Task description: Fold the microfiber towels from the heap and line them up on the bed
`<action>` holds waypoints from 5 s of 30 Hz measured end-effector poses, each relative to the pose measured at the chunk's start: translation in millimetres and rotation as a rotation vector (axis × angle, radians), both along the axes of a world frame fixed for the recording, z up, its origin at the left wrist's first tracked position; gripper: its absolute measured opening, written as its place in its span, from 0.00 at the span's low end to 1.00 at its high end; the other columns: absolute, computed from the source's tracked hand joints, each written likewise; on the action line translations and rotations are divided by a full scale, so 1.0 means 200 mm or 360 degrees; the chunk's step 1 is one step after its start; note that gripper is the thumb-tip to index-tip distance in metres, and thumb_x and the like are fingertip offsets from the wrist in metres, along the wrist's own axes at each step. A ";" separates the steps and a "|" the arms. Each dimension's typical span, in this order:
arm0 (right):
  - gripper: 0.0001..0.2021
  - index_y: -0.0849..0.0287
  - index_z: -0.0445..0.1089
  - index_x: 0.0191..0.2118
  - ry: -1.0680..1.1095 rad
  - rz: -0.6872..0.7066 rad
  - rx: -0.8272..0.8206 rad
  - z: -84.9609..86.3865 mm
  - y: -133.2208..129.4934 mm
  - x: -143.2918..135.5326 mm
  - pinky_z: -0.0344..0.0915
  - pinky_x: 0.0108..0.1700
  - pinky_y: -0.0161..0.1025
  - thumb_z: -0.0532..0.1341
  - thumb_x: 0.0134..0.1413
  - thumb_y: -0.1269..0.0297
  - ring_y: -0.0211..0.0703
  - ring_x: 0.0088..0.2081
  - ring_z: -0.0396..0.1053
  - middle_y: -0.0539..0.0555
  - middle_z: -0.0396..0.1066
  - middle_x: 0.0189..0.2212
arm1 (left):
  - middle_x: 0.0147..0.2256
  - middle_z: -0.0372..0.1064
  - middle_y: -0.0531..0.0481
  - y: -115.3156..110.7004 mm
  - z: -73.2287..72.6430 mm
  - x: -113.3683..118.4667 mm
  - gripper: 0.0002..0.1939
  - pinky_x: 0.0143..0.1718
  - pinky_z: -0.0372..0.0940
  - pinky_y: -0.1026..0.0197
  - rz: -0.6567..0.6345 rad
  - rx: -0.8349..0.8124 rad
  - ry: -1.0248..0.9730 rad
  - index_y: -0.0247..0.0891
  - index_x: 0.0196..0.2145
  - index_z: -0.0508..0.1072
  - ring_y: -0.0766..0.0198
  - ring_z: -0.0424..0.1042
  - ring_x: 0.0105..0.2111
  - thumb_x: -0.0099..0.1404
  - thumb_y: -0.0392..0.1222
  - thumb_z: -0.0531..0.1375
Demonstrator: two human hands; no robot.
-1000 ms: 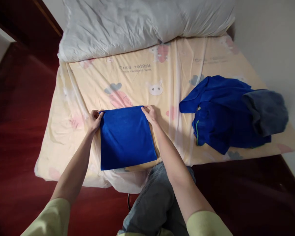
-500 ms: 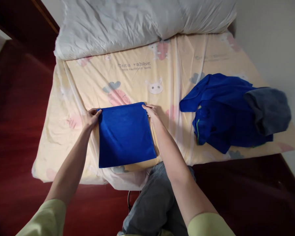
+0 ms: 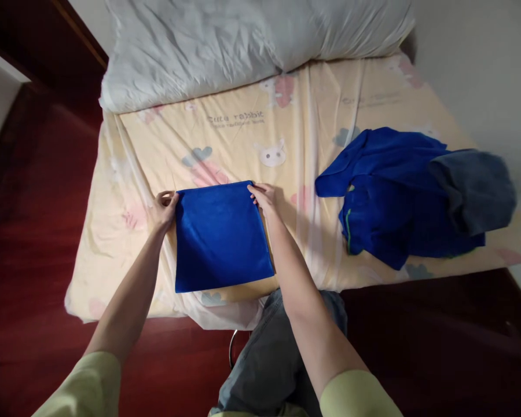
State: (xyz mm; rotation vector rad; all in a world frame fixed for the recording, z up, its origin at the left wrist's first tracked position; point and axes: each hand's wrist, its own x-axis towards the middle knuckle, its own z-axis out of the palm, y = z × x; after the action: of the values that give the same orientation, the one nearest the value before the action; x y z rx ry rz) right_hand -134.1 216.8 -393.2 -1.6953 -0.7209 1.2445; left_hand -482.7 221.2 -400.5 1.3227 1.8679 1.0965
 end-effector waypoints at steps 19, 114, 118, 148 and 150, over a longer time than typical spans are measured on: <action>0.25 0.51 0.61 0.68 -0.1385 0.1098 0.0960 0.03 -0.88 -0.17 0.40 0.73 0.59 0.56 0.67 0.57 0.53 0.72 0.48 0.55 0.50 0.71 | 0.72 0.44 0.45 -1.02 0.07 0.36 0.29 0.70 0.45 0.36 -0.0859 0.0327 0.1009 0.44 0.70 0.57 0.47 0.44 0.72 0.74 0.48 0.52; 0.19 0.58 0.75 0.25 -0.0492 0.0035 0.0537 -0.13 -1.17 0.10 0.72 0.33 0.45 0.70 0.37 0.45 0.51 0.28 0.75 0.60 0.78 0.25 | 0.33 0.70 0.47 -1.32 -0.03 0.04 0.12 0.41 0.63 0.52 -0.0043 0.0412 0.0513 0.43 0.37 0.73 0.53 0.67 0.39 0.72 0.51 0.55; 0.19 0.57 0.74 0.25 -0.0473 0.0043 0.0525 -0.12 -1.16 0.10 0.71 0.32 0.45 0.70 0.37 0.45 0.50 0.27 0.74 0.58 0.77 0.24 | 0.33 0.70 0.46 -1.32 -0.02 0.04 0.12 0.42 0.63 0.51 -0.0043 0.0420 0.0524 0.43 0.36 0.73 0.53 0.67 0.39 0.72 0.51 0.55; 0.32 0.55 0.75 0.55 -0.1266 0.0828 0.0952 0.07 -1.26 0.06 0.65 0.62 0.52 0.56 0.42 0.82 0.51 0.58 0.67 0.54 0.73 0.57 | 0.63 0.64 0.49 -1.34 0.02 0.05 0.28 0.64 0.54 0.37 -0.0539 0.0433 0.0600 0.48 0.61 0.70 0.45 0.60 0.62 0.62 0.40 0.59; 0.33 0.55 0.75 0.55 -0.1265 0.0788 0.0941 0.06 -1.25 0.06 0.66 0.62 0.51 0.54 0.42 0.84 0.50 0.57 0.67 0.54 0.73 0.56 | 0.62 0.66 0.49 -1.34 0.02 0.05 0.28 0.65 0.55 0.38 -0.0511 0.0420 0.0557 0.47 0.60 0.71 0.46 0.60 0.62 0.62 0.39 0.58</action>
State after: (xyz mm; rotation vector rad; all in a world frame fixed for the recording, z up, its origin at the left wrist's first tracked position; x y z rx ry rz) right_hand -121.9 -33.3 -380.7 -1.5038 -1.8626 0.4976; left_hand -472.0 -46.2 -396.6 1.9966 1.6966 1.0134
